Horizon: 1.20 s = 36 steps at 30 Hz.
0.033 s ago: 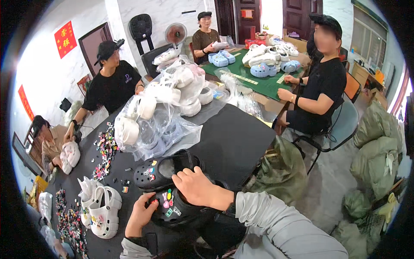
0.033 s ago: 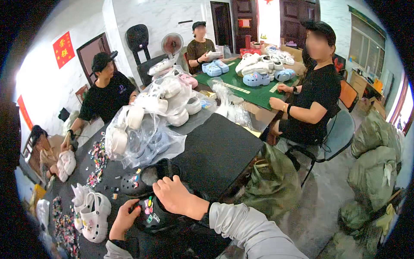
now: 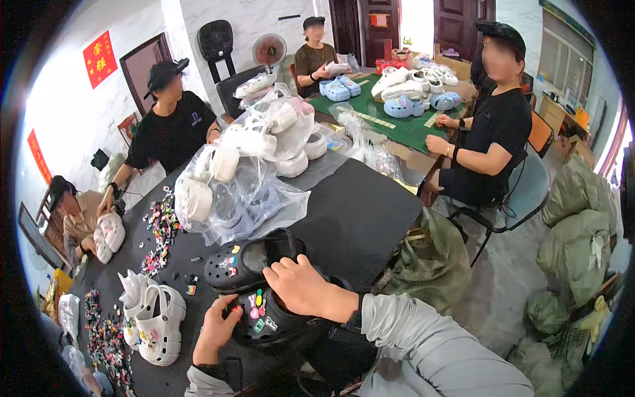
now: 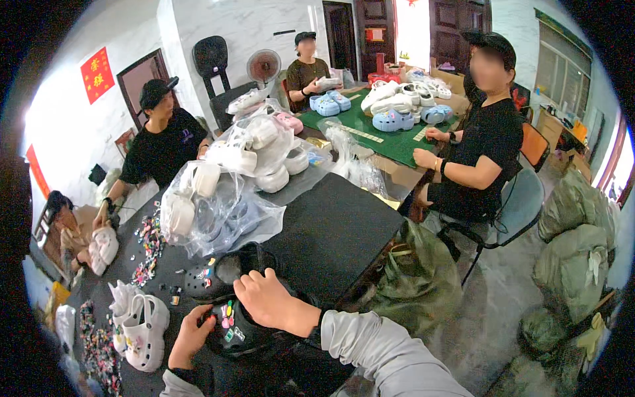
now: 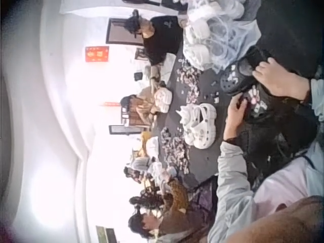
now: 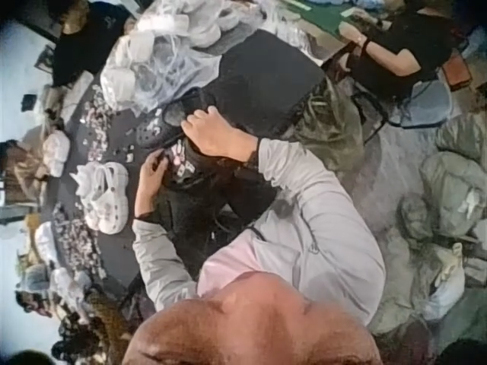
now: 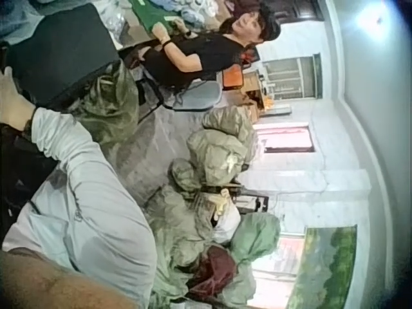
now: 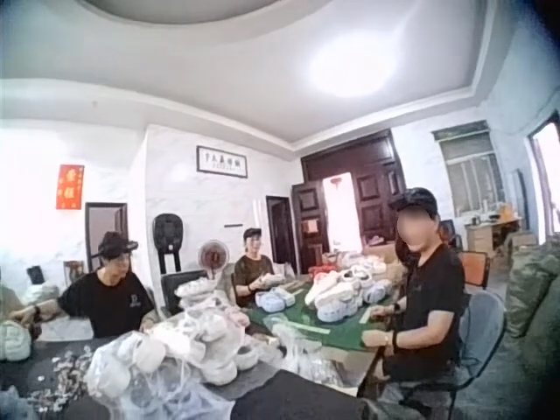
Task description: Attaching decorative charms and components to clogs at a manufacturing station.
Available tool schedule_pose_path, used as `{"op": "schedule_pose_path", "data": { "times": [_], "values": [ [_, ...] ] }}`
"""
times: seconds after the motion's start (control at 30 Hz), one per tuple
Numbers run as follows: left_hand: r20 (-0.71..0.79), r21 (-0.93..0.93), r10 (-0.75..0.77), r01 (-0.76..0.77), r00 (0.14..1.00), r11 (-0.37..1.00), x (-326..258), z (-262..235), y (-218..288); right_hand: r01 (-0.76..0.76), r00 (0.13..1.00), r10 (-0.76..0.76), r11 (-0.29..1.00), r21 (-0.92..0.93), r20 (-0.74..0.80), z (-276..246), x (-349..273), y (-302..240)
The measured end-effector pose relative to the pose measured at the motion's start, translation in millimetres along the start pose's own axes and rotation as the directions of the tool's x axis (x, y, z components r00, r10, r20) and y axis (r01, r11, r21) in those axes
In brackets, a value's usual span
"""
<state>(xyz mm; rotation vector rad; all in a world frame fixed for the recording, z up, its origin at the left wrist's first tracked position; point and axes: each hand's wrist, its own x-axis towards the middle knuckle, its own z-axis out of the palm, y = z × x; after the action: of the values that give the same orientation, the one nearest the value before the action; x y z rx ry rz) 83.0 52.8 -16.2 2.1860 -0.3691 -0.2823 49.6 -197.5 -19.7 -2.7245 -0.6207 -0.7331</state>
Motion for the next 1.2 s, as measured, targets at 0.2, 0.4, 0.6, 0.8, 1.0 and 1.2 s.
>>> {"op": "schedule_pose_path", "data": {
  "times": [0.2,0.4,0.6,0.8,1.0,1.2],
  "values": [
    [-0.218,0.219,0.2,-0.151,0.955,0.964,-4,22,-9,-0.014,1.0,0.014,1.0,0.018,-0.015,1,2,-2],
    [-0.286,0.204,0.205,-0.15,0.936,0.967,-1,29,-14,-0.015,1.0,0.016,1.0,0.014,-0.025,-1,2,0],
    [-0.267,0.182,0.217,-0.173,0.939,0.968,-4,23,-23,-0.043,0.998,0.044,0.999,-0.03,0.034,4,8,3],
    [-0.123,-0.111,0.192,-0.206,0.974,0.972,-4,0,-37,-0.009,1.0,0.008,1.0,0.009,0.015,3,6,2],
    [-0.03,-0.06,0.237,-0.239,0.971,0.969,-1,-9,-18,0.001,0.999,-0.003,0.999,0.054,0.036,-2,4,4],
    [0.137,-0.087,0.115,-0.103,0.984,0.991,18,-24,-14,-0.018,0.999,0.016,0.998,0.062,0.039,1,4,3]
  ]
}}
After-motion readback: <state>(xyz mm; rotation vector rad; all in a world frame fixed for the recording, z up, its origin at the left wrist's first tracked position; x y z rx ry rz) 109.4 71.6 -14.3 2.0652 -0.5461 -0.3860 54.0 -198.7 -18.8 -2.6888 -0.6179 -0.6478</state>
